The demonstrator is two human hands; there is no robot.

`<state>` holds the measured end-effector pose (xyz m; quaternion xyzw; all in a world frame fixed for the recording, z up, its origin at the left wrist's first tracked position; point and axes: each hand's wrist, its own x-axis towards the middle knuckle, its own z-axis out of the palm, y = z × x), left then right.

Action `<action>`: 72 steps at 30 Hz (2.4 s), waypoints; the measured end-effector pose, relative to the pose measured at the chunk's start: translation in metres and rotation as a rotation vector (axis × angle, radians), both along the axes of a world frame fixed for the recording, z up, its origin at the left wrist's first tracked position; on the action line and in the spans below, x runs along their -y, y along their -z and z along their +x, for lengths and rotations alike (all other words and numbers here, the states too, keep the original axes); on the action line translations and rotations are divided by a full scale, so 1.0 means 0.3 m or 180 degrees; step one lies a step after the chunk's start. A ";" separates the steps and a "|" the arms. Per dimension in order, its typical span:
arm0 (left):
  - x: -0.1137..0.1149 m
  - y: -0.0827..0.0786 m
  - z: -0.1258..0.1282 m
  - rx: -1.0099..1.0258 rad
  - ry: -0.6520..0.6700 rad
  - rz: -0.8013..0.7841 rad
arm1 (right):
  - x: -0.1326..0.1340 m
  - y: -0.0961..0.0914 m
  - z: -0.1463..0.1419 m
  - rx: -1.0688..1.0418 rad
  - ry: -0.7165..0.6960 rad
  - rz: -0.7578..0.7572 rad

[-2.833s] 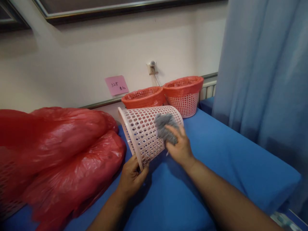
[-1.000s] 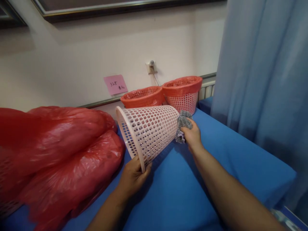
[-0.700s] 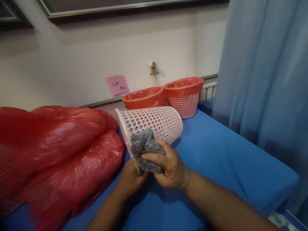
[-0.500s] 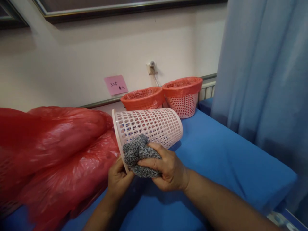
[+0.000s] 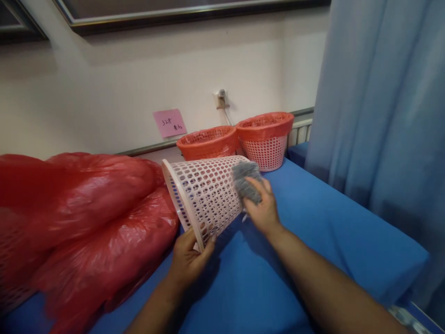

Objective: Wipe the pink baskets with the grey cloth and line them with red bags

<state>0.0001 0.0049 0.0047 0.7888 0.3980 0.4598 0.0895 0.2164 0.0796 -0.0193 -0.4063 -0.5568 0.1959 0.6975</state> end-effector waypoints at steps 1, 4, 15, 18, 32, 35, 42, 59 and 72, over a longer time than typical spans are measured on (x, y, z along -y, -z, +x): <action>0.000 -0.001 0.007 -0.0045 0.0088 -0.0036 | 0.046 -0.006 -0.020 0.0441 -0.0237 0.0387; -0.001 -0.004 0.021 -0.0064 0.0368 -0.0125 | 0.164 -0.020 -0.068 0.1188 -0.0943 0.1238; 0.000 0.010 0.007 -0.0465 0.0138 -0.0177 | -0.134 0.035 0.058 -0.1098 0.0304 -0.1128; -0.001 0.012 0.010 -0.0506 0.0195 -0.0185 | -0.137 0.029 0.068 -0.1234 0.0249 -0.1226; 0.008 -0.030 0.004 0.0377 0.0039 -0.0039 | 0.209 -0.053 -0.085 0.1228 -0.1454 0.1500; 0.009 -0.028 -0.017 0.0619 -0.0140 0.0035 | 0.180 -0.031 -0.086 0.1269 -0.1196 0.1278; 0.000 0.006 -0.030 0.0481 -0.0370 0.0061 | -0.063 0.006 0.026 -0.0949 0.0310 -0.0841; -0.001 0.018 -0.004 0.0126 -0.0058 0.0057 | 0.080 -0.004 -0.044 0.0501 -0.0567 0.0279; -0.016 0.028 -0.012 0.0052 0.0261 0.0000 | 0.147 -0.018 -0.063 0.0909 -0.1096 0.0662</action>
